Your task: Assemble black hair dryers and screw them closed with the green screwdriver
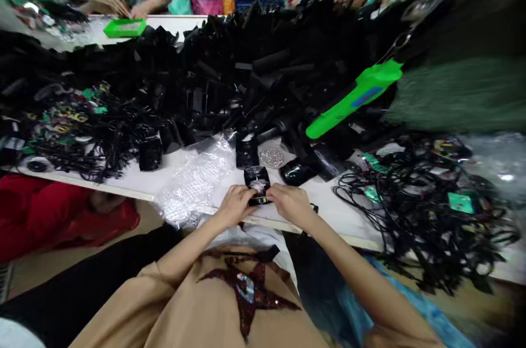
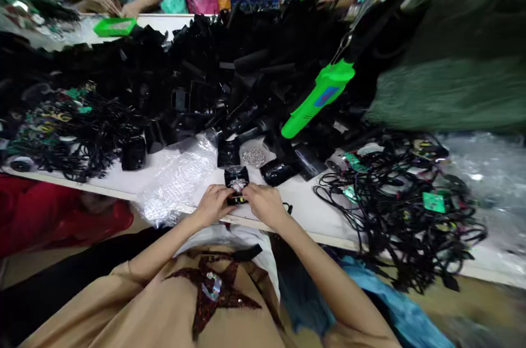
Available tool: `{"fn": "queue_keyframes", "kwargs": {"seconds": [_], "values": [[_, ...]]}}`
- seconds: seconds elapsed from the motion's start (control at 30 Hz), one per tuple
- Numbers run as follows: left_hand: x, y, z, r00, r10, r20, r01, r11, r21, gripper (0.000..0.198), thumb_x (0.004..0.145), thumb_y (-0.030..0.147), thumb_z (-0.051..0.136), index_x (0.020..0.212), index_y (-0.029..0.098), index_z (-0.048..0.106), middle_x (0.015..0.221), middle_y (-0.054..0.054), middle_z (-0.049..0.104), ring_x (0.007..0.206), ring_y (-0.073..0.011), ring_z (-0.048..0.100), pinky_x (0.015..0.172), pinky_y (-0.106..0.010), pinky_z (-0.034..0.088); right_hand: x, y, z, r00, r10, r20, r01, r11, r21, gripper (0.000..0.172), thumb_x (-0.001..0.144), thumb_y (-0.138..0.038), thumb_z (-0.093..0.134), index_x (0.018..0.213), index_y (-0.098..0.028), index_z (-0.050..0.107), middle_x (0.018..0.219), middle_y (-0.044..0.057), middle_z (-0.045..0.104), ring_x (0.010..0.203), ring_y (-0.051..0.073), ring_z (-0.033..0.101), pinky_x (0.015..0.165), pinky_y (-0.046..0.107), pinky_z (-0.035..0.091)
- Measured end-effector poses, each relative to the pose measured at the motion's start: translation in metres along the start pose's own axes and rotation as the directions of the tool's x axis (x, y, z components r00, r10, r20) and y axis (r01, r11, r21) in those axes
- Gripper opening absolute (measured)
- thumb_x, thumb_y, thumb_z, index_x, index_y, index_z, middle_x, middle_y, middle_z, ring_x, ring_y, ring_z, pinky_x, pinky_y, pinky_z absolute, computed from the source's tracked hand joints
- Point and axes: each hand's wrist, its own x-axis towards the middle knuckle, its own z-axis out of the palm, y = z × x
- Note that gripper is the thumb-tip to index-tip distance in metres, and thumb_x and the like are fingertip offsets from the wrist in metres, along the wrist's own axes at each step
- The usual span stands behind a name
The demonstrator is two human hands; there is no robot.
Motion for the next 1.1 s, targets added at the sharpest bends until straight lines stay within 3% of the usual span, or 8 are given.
{"fn": "queue_keyframes", "kwargs": {"seconds": [0.27,0.53,0.7,0.83,0.93,1.0,1.03,1.1], "values": [[0.002,0.001,-0.002,0.999,-0.029,0.017,0.029,1.000,0.002,0.051,0.076,0.034,0.067,0.116,0.015,0.044,0.094,-0.007,0.063,0.095,-0.0227,0.053,0.081,-0.036,0.038,0.005,0.001,0.003,0.998,-0.061,-0.001,0.061,0.997,-0.043,0.023,0.086,-0.009,0.040,0.087,-0.016,0.061,0.086,0.005,0.065,0.074,0.015,0.058,0.060,0.027,0.029],[0.003,0.001,-0.006,0.999,0.016,0.037,-0.017,1.000,0.005,0.029,0.084,0.038,0.057,0.106,0.019,0.053,0.088,-0.004,0.062,0.090,-0.0203,0.052,0.079,-0.035,0.036,0.005,-0.002,0.002,0.995,-0.097,0.021,0.097,0.995,-0.021,0.021,0.088,-0.018,0.042,0.088,-0.021,0.063,0.091,0.003,0.066,0.072,0.013,0.060,0.057,0.025,0.031],[0.003,0.000,-0.008,1.000,0.016,0.027,-0.016,1.000,-0.005,0.025,0.087,0.040,0.051,0.097,0.019,0.058,0.088,-0.004,0.063,0.090,-0.0196,0.051,0.078,-0.034,0.036,-0.001,-0.001,-0.001,0.998,-0.057,0.000,0.057,0.997,0.057,0.021,0.087,-0.023,0.050,0.106,-0.025,0.059,0.096,0.000,0.067,0.078,0.012,0.062,0.060,0.023,0.037],[0.007,0.006,-0.014,0.999,-0.009,0.030,0.011,0.998,-0.058,0.025,0.088,0.040,0.048,0.093,0.019,0.061,0.088,-0.004,0.063,0.089,-0.0189,0.052,0.077,-0.033,0.037,-0.006,-0.001,0.000,0.997,-0.035,-0.073,0.043,0.993,0.111,0.023,0.086,-0.019,0.051,0.108,-0.023,0.058,0.094,0.001,0.068,0.076,0.013,0.064,0.060,0.022,0.040],[0.010,0.013,-0.021,0.994,-0.102,0.040,0.107,0.980,-0.169,0.026,0.090,0.036,0.044,0.089,0.018,0.063,0.086,-0.006,0.062,0.086,-0.0187,0.053,0.075,-0.031,0.039,-0.011,0.001,0.003,0.983,-0.066,-0.174,0.098,0.978,0.185,0.021,0.088,-0.018,0.046,0.104,-0.022,0.060,0.092,0.001,0.068,0.077,0.012,0.064,0.063,0.021,0.043],[0.013,0.016,-0.025,0.975,-0.213,0.066,0.223,0.912,-0.346,0.027,0.090,0.035,0.043,0.086,0.017,0.063,0.083,-0.005,0.062,0.082,-0.0175,0.053,0.075,-0.030,0.040,-0.015,0.004,0.005,0.969,-0.049,-0.243,0.106,0.968,0.227,0.021,0.090,-0.021,0.043,0.102,-0.023,0.061,0.092,0.001,0.068,0.076,0.011,0.064,0.062,0.020,0.043],[0.014,0.017,-0.026,0.951,-0.293,0.101,0.304,0.820,-0.485,0.026,0.089,0.036,0.045,0.084,0.017,0.063,0.081,-0.004,0.062,0.079,-0.0164,0.054,0.073,-0.028,0.040,-0.016,0.006,0.006,0.961,-0.009,-0.276,0.078,0.968,0.239,0.021,0.090,-0.025,0.044,0.102,-0.022,0.061,0.093,0.001,0.068,0.075,0.011,0.064,0.060,0.020,0.043],[0.015,0.018,-0.026,0.868,-0.443,0.224,0.447,0.501,-0.741,0.028,0.083,0.043,0.053,0.079,0.017,0.062,0.074,-0.001,0.062,0.070,-0.0136,0.054,0.068,-0.025,0.042,-0.019,0.009,0.008,0.943,0.107,-0.316,-0.027,0.969,0.247,0.023,0.089,-0.036,0.047,0.097,-0.022,0.062,0.091,0.001,0.069,0.071,0.013,0.065,0.056,0.022,0.042]]}}
